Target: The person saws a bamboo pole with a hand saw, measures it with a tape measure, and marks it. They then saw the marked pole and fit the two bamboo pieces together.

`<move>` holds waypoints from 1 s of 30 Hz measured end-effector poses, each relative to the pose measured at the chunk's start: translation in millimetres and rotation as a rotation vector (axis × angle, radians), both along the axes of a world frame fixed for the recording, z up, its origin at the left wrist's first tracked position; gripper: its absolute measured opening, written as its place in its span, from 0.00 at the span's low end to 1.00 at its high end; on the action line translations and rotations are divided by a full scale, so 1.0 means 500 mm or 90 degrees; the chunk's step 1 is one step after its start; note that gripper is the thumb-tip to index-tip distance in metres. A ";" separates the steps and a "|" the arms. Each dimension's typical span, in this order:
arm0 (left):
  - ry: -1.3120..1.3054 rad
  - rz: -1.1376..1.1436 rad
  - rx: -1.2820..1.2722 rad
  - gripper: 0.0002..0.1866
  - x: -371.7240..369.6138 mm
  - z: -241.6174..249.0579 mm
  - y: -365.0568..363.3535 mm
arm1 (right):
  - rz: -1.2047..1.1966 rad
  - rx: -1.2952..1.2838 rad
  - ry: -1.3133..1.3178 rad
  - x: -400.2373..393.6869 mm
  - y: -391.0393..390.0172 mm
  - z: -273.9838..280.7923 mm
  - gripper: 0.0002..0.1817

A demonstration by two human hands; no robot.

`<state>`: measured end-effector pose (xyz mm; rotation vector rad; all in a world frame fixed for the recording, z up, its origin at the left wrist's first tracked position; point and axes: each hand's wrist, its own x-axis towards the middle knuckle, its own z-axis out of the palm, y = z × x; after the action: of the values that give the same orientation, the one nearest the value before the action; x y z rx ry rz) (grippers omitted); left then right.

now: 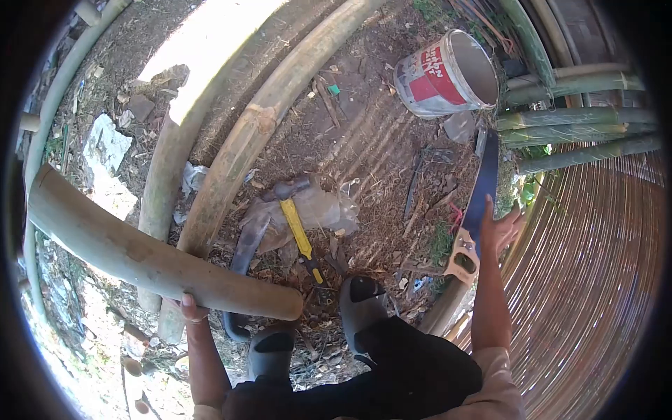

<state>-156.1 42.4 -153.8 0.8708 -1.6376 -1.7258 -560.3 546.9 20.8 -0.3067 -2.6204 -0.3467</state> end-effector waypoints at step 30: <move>-0.042 -0.014 -0.130 0.32 -0.163 0.160 0.005 | 0.448 -0.017 -0.042 -0.411 0.000 0.026 0.27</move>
<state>-237.5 44.8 -73.9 0.8206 -1.8358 -1.5264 -765.8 546.7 33.5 0.6193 -2.5945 -0.0759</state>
